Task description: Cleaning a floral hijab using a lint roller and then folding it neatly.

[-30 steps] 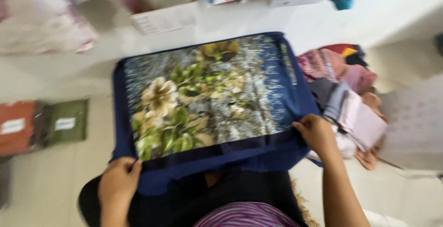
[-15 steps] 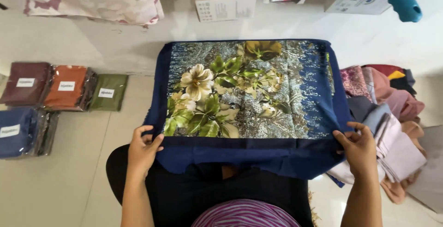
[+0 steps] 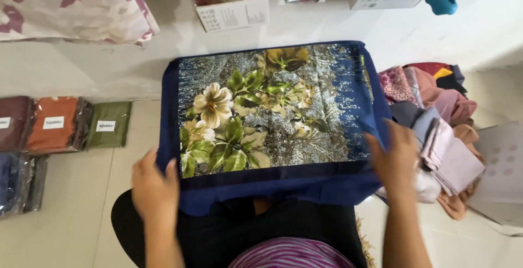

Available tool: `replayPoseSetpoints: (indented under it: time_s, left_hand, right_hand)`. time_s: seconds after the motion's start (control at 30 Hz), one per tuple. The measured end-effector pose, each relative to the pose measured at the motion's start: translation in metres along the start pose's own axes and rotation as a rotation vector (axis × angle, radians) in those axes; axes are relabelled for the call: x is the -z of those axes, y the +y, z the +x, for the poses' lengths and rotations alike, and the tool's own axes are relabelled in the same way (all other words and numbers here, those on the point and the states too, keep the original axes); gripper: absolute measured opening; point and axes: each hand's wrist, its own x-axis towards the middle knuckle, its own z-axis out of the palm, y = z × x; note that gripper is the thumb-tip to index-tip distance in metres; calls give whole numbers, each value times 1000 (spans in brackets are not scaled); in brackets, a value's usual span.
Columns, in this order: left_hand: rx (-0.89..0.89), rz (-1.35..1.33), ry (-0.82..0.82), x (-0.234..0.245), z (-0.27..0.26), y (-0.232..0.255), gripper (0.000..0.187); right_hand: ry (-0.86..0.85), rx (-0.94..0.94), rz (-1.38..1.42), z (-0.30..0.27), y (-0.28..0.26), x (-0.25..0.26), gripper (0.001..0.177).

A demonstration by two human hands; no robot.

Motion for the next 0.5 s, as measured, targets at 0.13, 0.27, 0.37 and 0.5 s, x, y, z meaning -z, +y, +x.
replayPoseSetpoints:
  time_s: [0.13,0.27,0.37,0.5]
  left_hand:
    - [-190,-199,-123,-23,19,110,37]
    - [-589,38,-265,-123,10,123,53]
    - [-461,54,-455,-112,17,111,56]
    - [-626,101,25,-124,27,46,48]
  right_hand:
    - [-244,262,-159,20,-141,-4,41]
    - [-74,619,108,-10,-153,-112,52]
    - [-477,455,61,4,-136,-102,60]
    - [-263,413,-25,10,-66,-111,63]
